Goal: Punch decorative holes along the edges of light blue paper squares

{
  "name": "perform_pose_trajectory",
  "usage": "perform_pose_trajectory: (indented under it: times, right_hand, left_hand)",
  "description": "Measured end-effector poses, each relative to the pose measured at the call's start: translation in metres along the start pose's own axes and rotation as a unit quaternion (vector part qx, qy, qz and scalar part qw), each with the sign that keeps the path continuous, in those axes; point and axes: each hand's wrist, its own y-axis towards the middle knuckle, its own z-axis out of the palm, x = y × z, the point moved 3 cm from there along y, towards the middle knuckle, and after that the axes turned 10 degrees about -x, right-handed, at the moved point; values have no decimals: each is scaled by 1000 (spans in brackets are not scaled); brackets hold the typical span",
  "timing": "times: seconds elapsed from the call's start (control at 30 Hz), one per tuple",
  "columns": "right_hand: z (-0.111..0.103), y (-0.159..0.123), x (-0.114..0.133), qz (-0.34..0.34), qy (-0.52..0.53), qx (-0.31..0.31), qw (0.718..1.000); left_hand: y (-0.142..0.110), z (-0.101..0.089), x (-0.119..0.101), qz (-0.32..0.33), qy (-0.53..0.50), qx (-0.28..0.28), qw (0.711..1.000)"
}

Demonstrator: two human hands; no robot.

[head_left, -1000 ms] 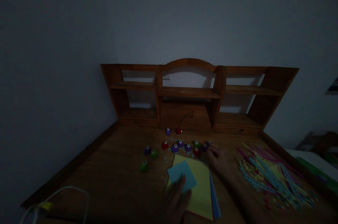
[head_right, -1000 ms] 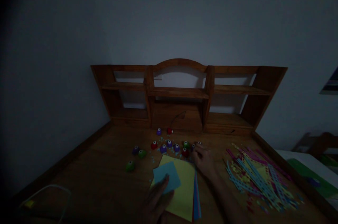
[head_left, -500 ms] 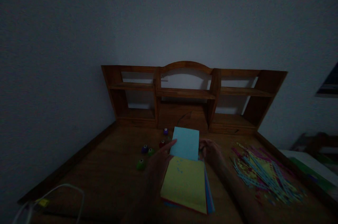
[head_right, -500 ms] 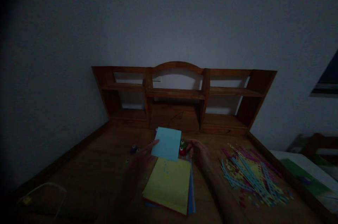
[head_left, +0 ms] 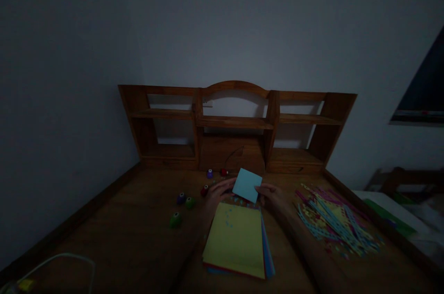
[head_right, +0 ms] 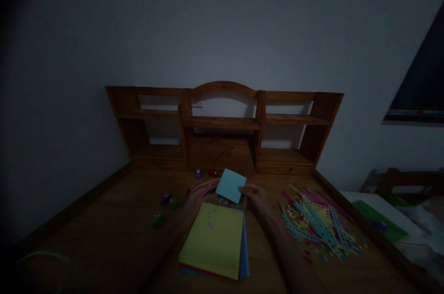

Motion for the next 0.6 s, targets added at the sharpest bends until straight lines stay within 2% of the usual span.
perform_pose_trajectory:
  times: [0.17,0.27,0.37,0.5,0.6]
  right_hand:
    - [-2,4,-6,5,6,1,1000]
    - [-3,7,-8,9,8,6,1000]
    - [-5,7,-4,-8,17,-3,1000]
    - [-9,6,7,-20,62,-18,998]
    - [-12,5,14,-17,98,-30,995]
  left_hand:
    - [4,-13,-9,60,18,-64,996]
    - [21,-22,-8,71,61,-110,990]
    - [38,-30,-4,109,136,-144,974]
    - [41,-35,8,140,306,-144,931]
    - [31,-34,13,157,464,-92,867]
